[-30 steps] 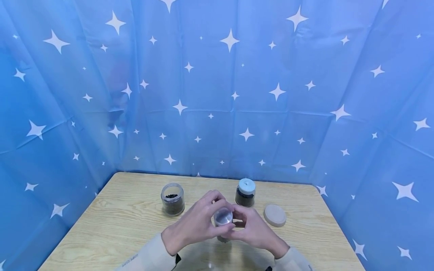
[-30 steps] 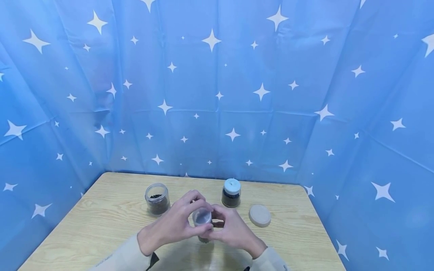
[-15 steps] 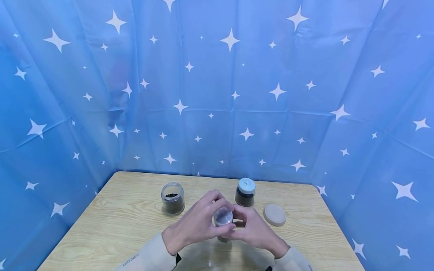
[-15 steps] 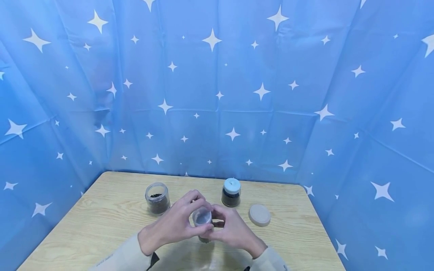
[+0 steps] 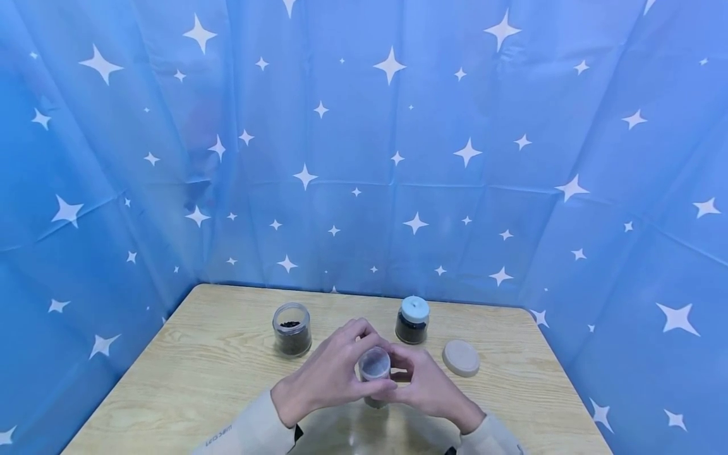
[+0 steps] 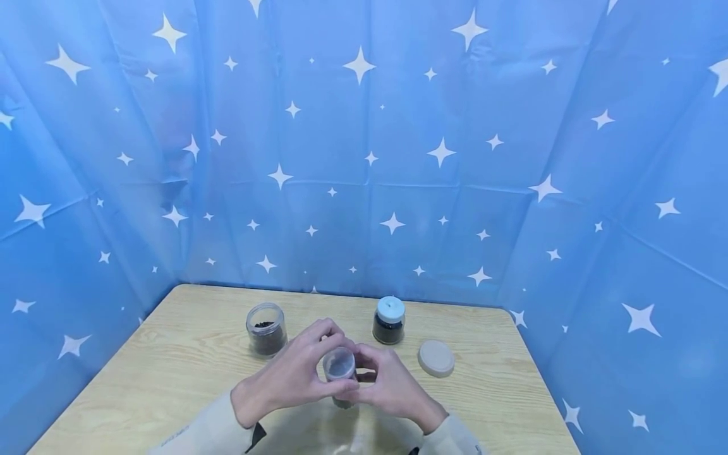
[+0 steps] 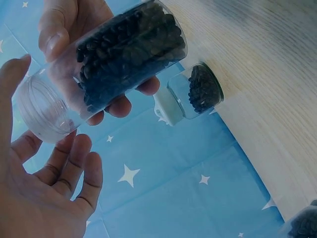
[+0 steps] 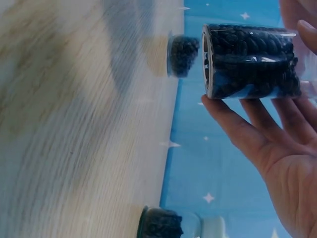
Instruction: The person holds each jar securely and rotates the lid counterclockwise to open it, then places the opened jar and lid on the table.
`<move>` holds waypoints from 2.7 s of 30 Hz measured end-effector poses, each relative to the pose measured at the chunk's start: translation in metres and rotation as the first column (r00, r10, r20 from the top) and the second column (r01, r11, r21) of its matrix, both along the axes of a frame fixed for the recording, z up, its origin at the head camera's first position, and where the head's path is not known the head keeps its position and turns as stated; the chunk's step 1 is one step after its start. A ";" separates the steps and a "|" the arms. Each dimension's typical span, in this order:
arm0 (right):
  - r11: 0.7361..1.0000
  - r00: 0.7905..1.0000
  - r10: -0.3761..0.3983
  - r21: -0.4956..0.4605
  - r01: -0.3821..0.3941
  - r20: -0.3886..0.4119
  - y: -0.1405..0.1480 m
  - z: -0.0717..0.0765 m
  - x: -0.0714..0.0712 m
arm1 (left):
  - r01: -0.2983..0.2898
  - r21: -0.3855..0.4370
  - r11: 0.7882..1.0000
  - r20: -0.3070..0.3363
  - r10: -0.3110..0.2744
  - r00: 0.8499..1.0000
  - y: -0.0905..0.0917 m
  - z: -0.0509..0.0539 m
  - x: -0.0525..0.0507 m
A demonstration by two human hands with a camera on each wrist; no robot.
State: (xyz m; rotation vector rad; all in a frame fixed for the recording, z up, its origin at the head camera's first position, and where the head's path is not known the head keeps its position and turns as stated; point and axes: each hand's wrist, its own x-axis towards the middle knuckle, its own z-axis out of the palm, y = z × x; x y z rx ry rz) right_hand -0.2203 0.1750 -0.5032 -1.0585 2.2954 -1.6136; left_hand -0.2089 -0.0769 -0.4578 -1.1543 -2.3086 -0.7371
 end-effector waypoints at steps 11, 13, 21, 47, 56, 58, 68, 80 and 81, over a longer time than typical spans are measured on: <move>0.999 1.000 -0.016 0.046 0.017 -0.017 -0.002 0.000 0.003 | 0.201 -0.038 0.979 -0.020 -0.201 0.979 -0.015 0.006 -0.001; 0.999 1.000 -0.016 0.047 0.016 -0.017 -0.002 -0.001 0.003 | 0.247 -0.046 0.968 -0.032 -0.248 0.968 -0.018 0.007 -0.002; 0.999 1.000 0.002 0.043 -0.002 0.001 0.000 -0.004 0.005 | 0.318 -0.057 0.946 -0.024 -0.319 0.947 -0.023 0.008 -0.003; 0.999 1.000 0.019 0.036 -0.020 0.018 0.003 -0.002 0.007 | 0.232 -0.034 0.972 -0.041 -0.233 0.972 -0.017 0.005 0.002; 0.999 1.000 0.004 0.036 -0.004 0.001 0.001 0.000 0.008 | 0.140 0.039 0.989 -0.065 -0.137 0.988 -0.010 0.003 0.005; 0.999 1.000 0.002 0.034 -0.002 0.001 0.001 -0.001 0.008 | 0.124 0.054 0.991 -0.070 -0.121 0.990 -0.008 0.003 0.005; 1.000 1.000 0.002 0.020 -0.002 0.025 0.001 -0.003 0.008 | 0.099 0.081 0.992 -0.058 -0.094 0.994 -0.005 0.001 0.007; 1.000 1.000 -0.002 0.024 0.002 0.018 0.001 -0.003 0.008 | 0.089 0.080 0.993 -0.057 -0.085 0.995 -0.004 -0.001 0.007; 1.000 1.000 -0.004 0.024 0.003 0.019 0.002 -0.003 0.008 | 0.089 0.079 0.993 -0.054 -0.085 0.995 -0.004 -0.001 0.007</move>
